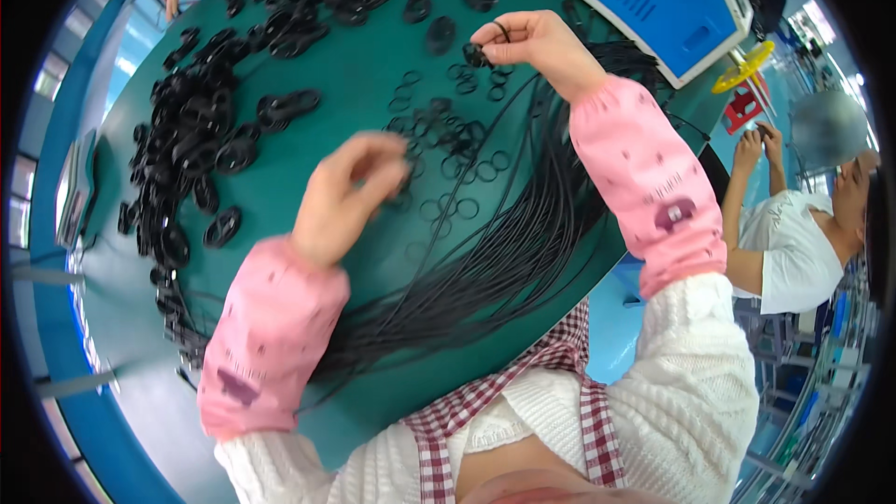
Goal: Assembling black plastic rings onto bundles of electrical cables at a manufacturing workbench.
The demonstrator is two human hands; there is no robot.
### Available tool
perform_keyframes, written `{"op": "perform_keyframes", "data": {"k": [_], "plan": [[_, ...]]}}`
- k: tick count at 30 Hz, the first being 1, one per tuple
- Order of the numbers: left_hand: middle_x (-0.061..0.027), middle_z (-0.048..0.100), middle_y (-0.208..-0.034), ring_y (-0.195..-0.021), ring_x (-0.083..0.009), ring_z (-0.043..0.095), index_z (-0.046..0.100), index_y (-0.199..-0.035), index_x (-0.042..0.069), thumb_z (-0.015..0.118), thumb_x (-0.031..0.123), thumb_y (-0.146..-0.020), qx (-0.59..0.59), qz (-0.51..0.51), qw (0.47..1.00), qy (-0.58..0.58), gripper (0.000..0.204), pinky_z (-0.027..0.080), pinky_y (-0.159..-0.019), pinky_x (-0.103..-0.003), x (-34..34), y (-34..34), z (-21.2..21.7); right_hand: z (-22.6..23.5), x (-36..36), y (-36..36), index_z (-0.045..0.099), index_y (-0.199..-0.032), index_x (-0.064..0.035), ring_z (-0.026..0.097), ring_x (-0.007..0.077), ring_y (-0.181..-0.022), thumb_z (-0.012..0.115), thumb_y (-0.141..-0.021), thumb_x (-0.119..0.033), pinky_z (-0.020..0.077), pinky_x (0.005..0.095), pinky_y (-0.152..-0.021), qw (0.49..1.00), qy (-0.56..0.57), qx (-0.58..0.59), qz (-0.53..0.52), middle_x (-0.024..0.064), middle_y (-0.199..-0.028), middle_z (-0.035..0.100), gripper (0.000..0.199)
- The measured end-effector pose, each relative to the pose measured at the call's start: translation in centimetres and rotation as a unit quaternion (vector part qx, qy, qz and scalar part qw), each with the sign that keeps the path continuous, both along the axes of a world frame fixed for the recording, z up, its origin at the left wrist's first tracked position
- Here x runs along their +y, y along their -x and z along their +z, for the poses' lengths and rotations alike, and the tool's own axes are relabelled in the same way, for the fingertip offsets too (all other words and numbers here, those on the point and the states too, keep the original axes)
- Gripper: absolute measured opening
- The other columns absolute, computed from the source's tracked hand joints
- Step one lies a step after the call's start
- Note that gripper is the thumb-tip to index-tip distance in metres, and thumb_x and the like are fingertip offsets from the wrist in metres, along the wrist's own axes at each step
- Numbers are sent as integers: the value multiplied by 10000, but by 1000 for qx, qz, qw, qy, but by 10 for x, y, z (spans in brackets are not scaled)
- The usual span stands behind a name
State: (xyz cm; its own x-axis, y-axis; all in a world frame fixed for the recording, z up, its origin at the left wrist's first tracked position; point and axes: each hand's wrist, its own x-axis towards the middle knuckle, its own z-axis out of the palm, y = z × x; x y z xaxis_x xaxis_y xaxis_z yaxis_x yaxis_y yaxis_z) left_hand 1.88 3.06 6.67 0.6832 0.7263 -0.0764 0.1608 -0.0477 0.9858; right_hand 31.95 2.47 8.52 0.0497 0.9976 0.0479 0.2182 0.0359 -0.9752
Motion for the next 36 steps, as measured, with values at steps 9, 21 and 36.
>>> {"op": "perform_keyframes", "data": {"k": [9, 21, 36], "plan": [[-72, 669, -822, -663, -83, 590, 647, -1010, -35, 668, 111, -896, -105, 114, 986, 66, 187, 485, -605, -216, -21, -4, -4, -9, -71, 115, 659, -967, 52, 645, 109, -772, 701, -786, 41, 529, 227, -711, 996, -38, 84, -17, 71, -846, 675, 186], [-49, 651, -872, -702, -78, 571, 628, -1012, 36, 605, 114, -943, -216, 300, 926, 74, 107, 465, -604, -215, -33, 87, -21, -31, -74, 172, 640, -935, 67, 661, 135, -719, 717, -767, 34, 534, 238, -689, 985, -31, 161, -43, 97, -807, 681, 187], [-56, 661, -932, -776, -97, 598, 652, -1051, -10, 671, 102, -893, -142, 208, 966, 60, 195, 498, -633, -228, -49, 83, -37, -37, -77, 192, 683, -991, 46, 650, 107, -702, 705, -767, -38, 514, 242, -674, 997, -78, -3, 10, 94, -830, 716, 241]]}}
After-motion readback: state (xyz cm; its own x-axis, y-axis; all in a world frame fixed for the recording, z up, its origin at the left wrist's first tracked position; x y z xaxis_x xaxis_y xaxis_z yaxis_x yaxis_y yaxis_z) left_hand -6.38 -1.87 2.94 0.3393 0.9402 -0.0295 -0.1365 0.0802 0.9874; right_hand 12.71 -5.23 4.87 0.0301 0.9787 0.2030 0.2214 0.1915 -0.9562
